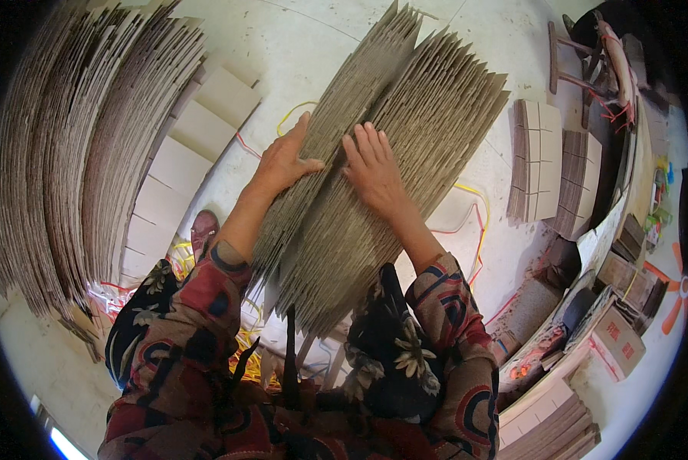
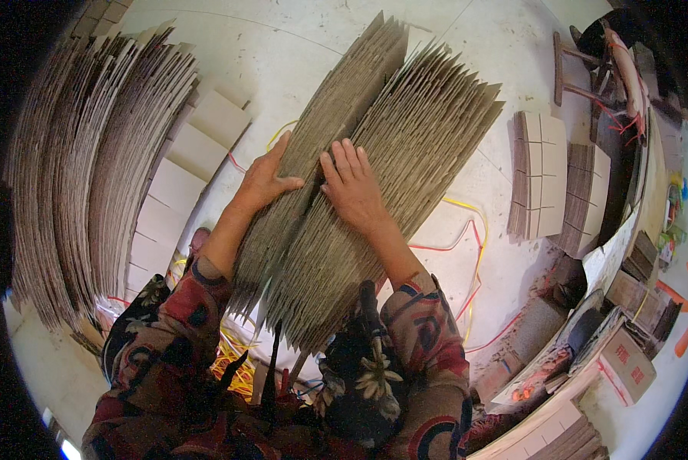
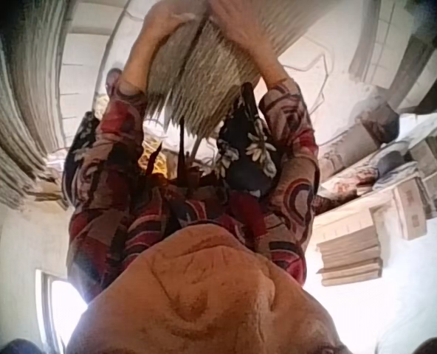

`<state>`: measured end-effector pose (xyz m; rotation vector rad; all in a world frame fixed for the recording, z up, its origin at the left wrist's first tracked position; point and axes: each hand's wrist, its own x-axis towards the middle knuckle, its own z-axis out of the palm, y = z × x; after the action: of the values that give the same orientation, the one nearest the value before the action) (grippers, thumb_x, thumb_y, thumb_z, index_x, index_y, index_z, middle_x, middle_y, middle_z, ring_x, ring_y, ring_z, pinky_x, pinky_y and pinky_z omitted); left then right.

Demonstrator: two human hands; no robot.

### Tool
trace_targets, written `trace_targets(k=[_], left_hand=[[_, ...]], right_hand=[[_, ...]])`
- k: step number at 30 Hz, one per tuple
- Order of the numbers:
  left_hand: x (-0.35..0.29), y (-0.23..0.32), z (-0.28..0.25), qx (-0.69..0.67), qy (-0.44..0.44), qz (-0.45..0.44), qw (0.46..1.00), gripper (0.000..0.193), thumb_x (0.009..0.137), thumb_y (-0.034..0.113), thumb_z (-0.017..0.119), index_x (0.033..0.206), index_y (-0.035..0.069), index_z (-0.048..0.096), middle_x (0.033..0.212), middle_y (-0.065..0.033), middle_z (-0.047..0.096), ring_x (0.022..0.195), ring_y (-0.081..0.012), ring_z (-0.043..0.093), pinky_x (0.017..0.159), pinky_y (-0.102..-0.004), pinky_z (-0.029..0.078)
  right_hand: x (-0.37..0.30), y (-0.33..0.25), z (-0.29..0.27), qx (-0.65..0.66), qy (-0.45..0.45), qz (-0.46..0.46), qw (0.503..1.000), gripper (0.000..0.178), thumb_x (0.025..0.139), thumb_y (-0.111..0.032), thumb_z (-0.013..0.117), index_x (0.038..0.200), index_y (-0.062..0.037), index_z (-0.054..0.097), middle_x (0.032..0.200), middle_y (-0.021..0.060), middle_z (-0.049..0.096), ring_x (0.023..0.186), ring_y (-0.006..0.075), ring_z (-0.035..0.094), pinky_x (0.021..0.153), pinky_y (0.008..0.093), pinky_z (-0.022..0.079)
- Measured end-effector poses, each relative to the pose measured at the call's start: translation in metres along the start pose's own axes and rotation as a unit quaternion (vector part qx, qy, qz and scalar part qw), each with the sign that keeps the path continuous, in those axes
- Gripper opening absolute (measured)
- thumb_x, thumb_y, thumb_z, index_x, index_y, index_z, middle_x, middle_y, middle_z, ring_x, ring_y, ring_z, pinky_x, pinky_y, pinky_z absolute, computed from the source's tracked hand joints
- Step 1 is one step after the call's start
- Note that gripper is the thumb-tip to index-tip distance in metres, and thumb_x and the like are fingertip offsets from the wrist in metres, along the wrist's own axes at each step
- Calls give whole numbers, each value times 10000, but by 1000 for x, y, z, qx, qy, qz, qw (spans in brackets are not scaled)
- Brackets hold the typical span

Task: The person sits on a low stool and gathers colorful plastic strips, then pulls a stack of flat cardboard sheets onto their lap. They align the sheets, wrap them with the strips, and tie the bundle securely.

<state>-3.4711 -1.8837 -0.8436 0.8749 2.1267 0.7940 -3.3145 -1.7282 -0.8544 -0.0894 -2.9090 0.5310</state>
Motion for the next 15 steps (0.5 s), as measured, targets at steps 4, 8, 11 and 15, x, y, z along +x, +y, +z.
trace_targets(k=[4, 8, 11, 15], left_hand=[[-1, -17, 6, -75, 25, 19, 997, 1041, 643, 229, 809, 1453, 44, 181, 1397, -234, 386, 1261, -310, 438, 1033, -364, 358], [-5, -1, 12, 16, 62, 32, 997, 1087, 631, 259, 788, 1456, 29, 118, 1392, -278, 355, 1304, -353, 361, 1026, -369, 363], [-10, 15, 15, 70, 72, 17, 995, 1097, 619, 221, 765, 1461, 45, 83, 1356, -286, 385, 1270, -362, 391, 1001, -383, 387], [-8, 17, 16, 43, 73, -12, 996, 1035, 614, 135, 708, 1455, 57, 110, 1270, -273, 461, 1120, -388, 507, 915, -417, 440]], right_hand=[[-1, 1, 2, -19, 2, -17, 1000, 640, 804, -250, 663, 1345, -48, 385, 1377, 182, 359, 1340, 361, 266, 1111, 485, 213], [-1, 3, 5, -17, 6, -21, 1000, 630, 815, -260, 643, 1350, -51, 384, 1363, 182, 374, 1334, 362, 273, 1113, 489, 203], [-2, 3, 3, -14, 2, -14, 1000, 629, 819, -255, 633, 1356, -51, 375, 1358, 182, 378, 1332, 362, 273, 1114, 490, 199], [-1, 1, 2, -4, -1, -11, 1000, 639, 819, -243, 632, 1363, -48, 359, 1364, 181, 372, 1333, 361, 272, 1114, 489, 199]])
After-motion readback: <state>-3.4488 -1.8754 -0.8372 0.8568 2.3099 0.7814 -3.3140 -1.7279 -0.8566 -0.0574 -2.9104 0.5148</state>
